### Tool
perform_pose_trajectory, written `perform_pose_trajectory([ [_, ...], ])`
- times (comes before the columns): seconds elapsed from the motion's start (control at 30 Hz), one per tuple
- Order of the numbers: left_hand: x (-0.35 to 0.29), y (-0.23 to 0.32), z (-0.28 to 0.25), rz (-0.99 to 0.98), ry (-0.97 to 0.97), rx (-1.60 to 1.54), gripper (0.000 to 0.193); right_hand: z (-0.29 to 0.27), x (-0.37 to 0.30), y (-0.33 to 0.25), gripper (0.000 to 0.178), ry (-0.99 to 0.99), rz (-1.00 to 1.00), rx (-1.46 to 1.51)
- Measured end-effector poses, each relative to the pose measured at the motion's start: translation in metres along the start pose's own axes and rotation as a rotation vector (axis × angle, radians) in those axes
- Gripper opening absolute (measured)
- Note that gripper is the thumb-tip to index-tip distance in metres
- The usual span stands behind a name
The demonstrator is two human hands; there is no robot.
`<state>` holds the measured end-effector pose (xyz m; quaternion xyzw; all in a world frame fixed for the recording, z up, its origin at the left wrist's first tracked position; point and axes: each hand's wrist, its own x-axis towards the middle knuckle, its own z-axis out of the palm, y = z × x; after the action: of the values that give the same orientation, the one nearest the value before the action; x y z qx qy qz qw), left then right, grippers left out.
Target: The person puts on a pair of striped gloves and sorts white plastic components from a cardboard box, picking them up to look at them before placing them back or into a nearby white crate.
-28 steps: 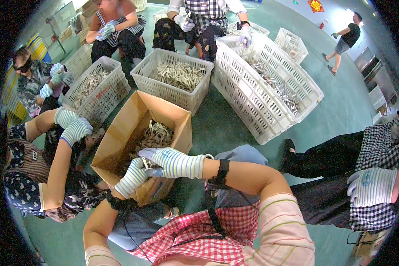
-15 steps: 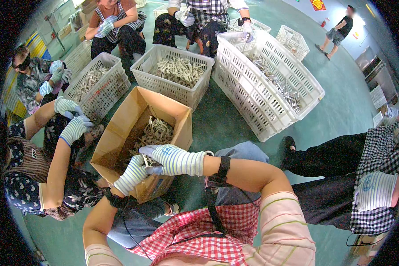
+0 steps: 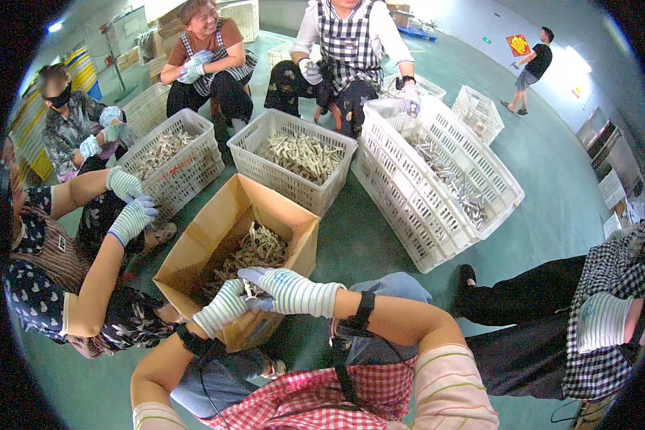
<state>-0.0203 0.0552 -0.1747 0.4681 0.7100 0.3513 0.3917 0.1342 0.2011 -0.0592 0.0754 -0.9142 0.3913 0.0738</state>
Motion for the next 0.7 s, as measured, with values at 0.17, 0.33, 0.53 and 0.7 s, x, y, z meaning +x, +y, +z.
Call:
perform_pose_trajectory([
  [0.17, 0.000, 0.009, -0.003, 0.032, 0.001, 0.014, 0.032, -0.003, 0.000, -0.001, 0.063, -0.004, -0.003, 0.003],
  [0.33, -0.002, 0.027, -0.009, 0.062, -0.028, 0.174, 0.030, -0.005, 0.000, -0.003, 0.063, -0.013, -0.001, 0.022],
  [0.53, -0.007, 0.046, -0.006, 0.025, -0.070, -0.045, 0.029, -0.008, -0.001, -0.005, 0.068, -0.009, 0.019, 0.021],
  [0.7, 0.002, -0.004, 0.001, 0.039, -0.032, -0.144, 0.037, -0.012, 0.003, -0.018, 0.079, -0.008, 0.014, 0.079],
])
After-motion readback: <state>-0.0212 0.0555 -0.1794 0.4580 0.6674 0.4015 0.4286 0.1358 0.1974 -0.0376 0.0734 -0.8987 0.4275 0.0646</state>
